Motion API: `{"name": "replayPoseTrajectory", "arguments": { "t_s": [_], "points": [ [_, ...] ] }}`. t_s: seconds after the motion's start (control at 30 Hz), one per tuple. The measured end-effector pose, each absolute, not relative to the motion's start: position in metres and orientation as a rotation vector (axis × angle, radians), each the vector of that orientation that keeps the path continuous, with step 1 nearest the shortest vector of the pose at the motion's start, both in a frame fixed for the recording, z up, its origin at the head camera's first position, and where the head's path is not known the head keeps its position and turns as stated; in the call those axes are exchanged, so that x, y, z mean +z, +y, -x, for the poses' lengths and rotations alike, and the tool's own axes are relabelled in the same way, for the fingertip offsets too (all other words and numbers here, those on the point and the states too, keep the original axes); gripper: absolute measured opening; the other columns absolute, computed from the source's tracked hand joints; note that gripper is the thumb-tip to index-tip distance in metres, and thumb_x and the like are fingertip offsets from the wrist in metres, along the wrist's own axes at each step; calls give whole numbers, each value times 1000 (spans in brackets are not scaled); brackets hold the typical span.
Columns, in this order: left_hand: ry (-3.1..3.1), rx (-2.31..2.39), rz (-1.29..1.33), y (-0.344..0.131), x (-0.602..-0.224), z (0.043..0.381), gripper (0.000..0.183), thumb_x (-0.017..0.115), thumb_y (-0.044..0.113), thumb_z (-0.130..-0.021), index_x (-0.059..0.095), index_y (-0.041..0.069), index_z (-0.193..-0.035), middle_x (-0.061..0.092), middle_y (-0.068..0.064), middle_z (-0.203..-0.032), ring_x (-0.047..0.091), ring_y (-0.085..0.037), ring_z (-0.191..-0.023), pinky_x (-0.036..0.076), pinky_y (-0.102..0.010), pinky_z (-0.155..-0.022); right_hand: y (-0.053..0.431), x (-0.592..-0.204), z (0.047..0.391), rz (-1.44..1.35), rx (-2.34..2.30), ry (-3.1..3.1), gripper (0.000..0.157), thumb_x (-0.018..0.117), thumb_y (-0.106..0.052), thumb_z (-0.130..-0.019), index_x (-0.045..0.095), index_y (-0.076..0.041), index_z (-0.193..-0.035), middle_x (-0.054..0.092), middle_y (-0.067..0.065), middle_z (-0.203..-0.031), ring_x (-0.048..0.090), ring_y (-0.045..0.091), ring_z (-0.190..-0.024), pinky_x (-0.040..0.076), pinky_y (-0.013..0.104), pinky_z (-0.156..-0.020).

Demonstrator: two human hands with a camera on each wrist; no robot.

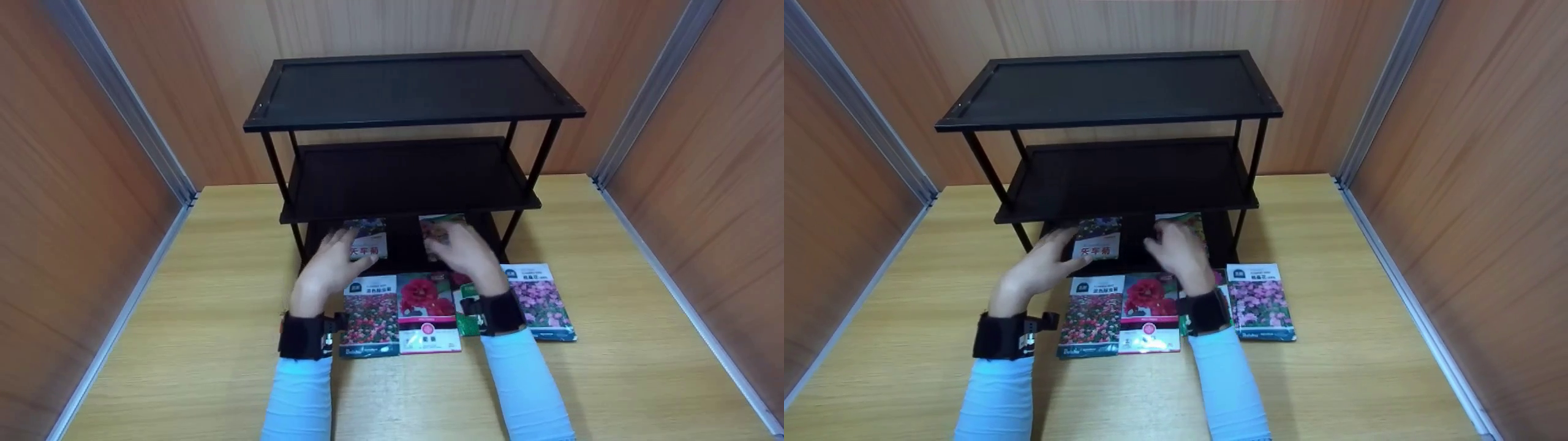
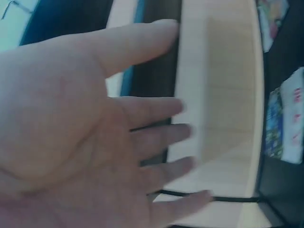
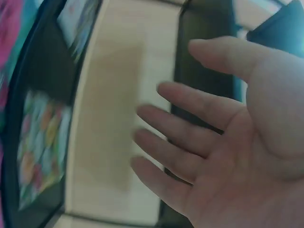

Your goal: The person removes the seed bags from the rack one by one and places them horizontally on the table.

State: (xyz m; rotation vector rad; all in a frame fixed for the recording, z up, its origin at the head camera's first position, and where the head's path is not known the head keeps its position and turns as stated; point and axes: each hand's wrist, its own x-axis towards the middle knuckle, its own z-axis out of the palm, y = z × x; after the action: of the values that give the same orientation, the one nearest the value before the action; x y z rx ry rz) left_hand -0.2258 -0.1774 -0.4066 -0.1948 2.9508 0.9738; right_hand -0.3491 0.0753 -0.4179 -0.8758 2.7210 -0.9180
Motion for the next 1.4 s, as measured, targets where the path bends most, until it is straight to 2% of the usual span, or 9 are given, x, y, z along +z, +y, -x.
{"name": "replayPoseTrajectory", "arguments": {
  "t_s": [0.13,0.2,0.3,0.4,0.47,0.57,0.8,1.27,1.4],
  "points": [
    [3064,883,115,-161,-428,246,81,56,52,-111,27,9,-173,23,-18,-182,13,-43,-171,13,-60,-141,95,-434,374,796,-928,2758,51,49,-40,-115,59,-9,-154,66,14,-93,57,24,-77,50,44,-82],
    [3120,813,68,-150,-439,256,81,52,56,-112,24,12,-174,21,-15,-183,13,-42,-171,13,-61,-141,102,-440,383,753,-936,2756,54,43,-42,-116,55,-10,-158,58,13,-85,56,30,-77,47,48,-85],
    [3179,708,-10,-133,-453,269,80,48,58,-113,22,15,-175,19,-12,-184,14,-41,-172,16,-62,-140,107,-451,392,713,-964,2747,57,35,-45,-118,50,-12,-162,68,24,-115,65,47,-115,49,57,-111],
    [3176,663,-48,-120,-463,279,78,45,58,-114,21,16,-175,17,-11,-184,13,-40,-172,18,-64,-139,107,-461,400,709,-976,2727,62,26,-47,-119,41,-12,-167,44,25,-169,34,46,-162,22,60,-138],
    [3149,668,-60,-113,-466,286,78,43,59,-114,21,16,-175,17,-11,-184,12,-40,-172,17,-65,-139,107,-466,403,689,-967,2715,67,22,-53,-119,31,-13,-172,22,20,-182,11,42,-171,9,60,-141],
    [3087,653,-67,-108,-482,304,84,37,68,-112,17,17,-176,12,-9,-185,7,-37,-173,14,-64,-140,107,-472,405,621,-940,2696,77,17,-65,-115,21,-18,-175,15,18,-184,2,40,-173,7,65,-140],
    [2932,726,-31,-89,-481,309,81,40,62,-114,21,11,-174,16,-17,-184,13,-38,-172,18,-58,-141,107,-485,408,527,-870,2664,81,17,-71,-112,21,-20,-175,17,18,-183,2,42,-173,9,72,-137],
    [2837,955,-57,-83,-531,346,89,44,71,-109,8,24,-177,19,-5,-185,17,-31,-172,16,-51,-142,106,-490,411,571,-820,2655,65,30,-50,-117,39,-12,-169,31,20,-179,14,45,-170,18,67,-137],
    [2797,1055,-85,-81,-520,338,86,44,65,-111,12,20,-176,21,-7,-184,17,-36,-172,21,-53,-141,106,-491,414,622,-882,2638,63,35,-53,-116,56,-7,-155,47,24,-168,40,46,-158,38,65,-128]
  ]
}}
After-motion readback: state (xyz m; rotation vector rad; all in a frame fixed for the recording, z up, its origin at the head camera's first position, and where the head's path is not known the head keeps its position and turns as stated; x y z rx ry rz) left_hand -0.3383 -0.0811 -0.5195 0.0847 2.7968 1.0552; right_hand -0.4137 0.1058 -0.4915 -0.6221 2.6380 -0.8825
